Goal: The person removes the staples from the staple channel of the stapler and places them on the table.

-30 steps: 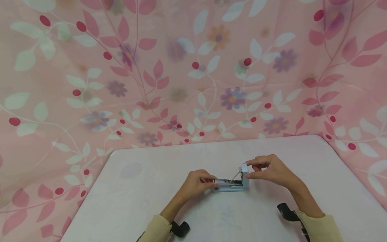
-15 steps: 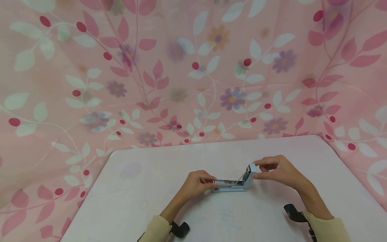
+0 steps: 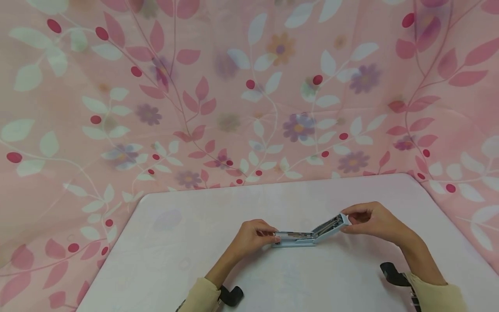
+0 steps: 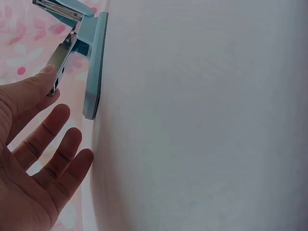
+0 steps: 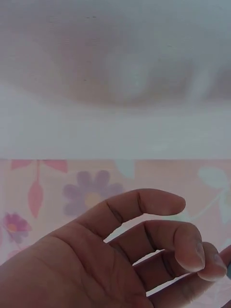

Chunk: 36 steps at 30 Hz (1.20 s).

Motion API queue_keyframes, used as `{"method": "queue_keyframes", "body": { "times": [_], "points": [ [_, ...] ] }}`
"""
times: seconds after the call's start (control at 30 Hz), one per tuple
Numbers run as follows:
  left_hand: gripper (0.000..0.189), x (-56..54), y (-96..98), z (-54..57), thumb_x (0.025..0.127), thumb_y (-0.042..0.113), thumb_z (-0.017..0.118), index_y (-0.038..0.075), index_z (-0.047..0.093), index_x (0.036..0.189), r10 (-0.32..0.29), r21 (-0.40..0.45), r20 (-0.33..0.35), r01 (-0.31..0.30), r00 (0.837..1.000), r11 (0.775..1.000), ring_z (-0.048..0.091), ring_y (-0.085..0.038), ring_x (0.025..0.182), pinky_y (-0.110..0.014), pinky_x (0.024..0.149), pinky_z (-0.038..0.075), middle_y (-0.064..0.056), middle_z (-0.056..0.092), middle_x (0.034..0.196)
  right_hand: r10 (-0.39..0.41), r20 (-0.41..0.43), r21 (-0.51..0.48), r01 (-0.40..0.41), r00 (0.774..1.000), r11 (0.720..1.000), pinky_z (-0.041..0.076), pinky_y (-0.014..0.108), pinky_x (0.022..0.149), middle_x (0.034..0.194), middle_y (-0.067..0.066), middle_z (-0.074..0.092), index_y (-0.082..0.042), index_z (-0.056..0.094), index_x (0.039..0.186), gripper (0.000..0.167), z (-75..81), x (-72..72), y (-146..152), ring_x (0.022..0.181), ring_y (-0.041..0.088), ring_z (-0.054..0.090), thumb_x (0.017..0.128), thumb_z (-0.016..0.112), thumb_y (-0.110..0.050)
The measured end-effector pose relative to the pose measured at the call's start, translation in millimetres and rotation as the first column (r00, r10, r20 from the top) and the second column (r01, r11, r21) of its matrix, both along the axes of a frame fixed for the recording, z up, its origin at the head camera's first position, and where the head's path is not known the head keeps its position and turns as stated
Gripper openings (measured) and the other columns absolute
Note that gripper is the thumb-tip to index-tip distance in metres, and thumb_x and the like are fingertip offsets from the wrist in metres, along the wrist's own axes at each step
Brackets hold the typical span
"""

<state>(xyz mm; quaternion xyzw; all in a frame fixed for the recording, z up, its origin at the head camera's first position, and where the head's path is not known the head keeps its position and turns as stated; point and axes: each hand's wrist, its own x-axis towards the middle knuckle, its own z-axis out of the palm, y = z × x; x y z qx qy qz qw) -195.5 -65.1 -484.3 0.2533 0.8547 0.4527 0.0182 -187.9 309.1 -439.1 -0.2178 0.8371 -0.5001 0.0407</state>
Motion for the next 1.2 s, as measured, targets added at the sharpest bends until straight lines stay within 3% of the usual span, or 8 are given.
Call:
{"method": "queue_keyframes", "body": {
  "times": [0.13,0.43,0.73,1.0,1.2],
  "points": [
    [0.02,-0.3,0.2,0.2,0.082,0.027,0.082,0.016,0.08,0.099,-0.001,-0.004,0.0,0.001,1.0,1.0,0.057,0.001,0.073,-0.02,0.064,0.05,0.017,0.063,0.079,0.025,0.008,0.015,-0.025,1.0,1.0,0.044,0.027,0.051,0.078,0.004,0.06,0.001,0.071,0.107,0.029,-2.9,-0.5,8,0.065,0.015,0.054,0.079,0.08,-0.001],
    [0.02,-0.8,0.1,0.3,0.082,0.026,0.082,0.016,0.08,0.099,-0.01,-0.007,0.004,0.01,1.0,1.0,0.057,0.001,0.073,-0.02,0.065,0.05,0.017,0.063,0.079,0.034,0.031,0.113,-0.037,0.999,0.993,0.044,0.025,0.052,0.079,-0.001,0.06,0.002,0.071,0.108,0.03,-14.1,-2.7,22,0.067,0.012,0.053,0.081,0.08,-0.007],
    [0.02,0.1,0.4,2.3,0.081,0.026,0.082,0.016,0.08,0.099,0.003,-0.021,0.019,-0.003,1.0,1.0,0.056,0.0,0.072,-0.02,0.064,0.049,0.017,0.062,0.078,0.042,0.051,0.111,-0.047,0.998,0.993,0.044,0.025,0.052,0.078,-0.004,0.059,0.007,0.071,0.108,0.033,-30.0,-3.5,28,0.066,0.009,0.052,0.08,0.081,-0.008],
    [0.02,0.5,-0.5,2.2,0.082,0.026,0.081,0.016,0.08,0.1,-0.009,-0.022,0.011,0.009,1.0,1.0,0.056,0.001,0.073,-0.019,0.065,0.049,0.017,0.062,0.079,0.024,0.048,0.121,-0.03,0.999,0.992,0.042,0.025,0.052,0.076,-0.004,0.057,0.006,0.071,0.108,0.034,-30.6,-2.2,26,0.066,0.009,0.051,0.079,0.082,-0.009],
    [0.019,1.4,-0.1,3.4,0.083,0.024,0.08,0.015,0.08,0.1,-0.019,-0.011,0.001,0.019,1.0,1.0,0.057,0.001,0.074,-0.019,0.065,0.049,0.015,0.063,0.08,0.064,0.048,0.075,-0.068,0.997,0.995,0.051,0.025,0.06,0.085,0.003,0.067,0.006,0.068,0.117,0.036,-30.3,-1.8,28,0.07,0.013,0.06,0.084,0.077,-0.005]
  ]
}}
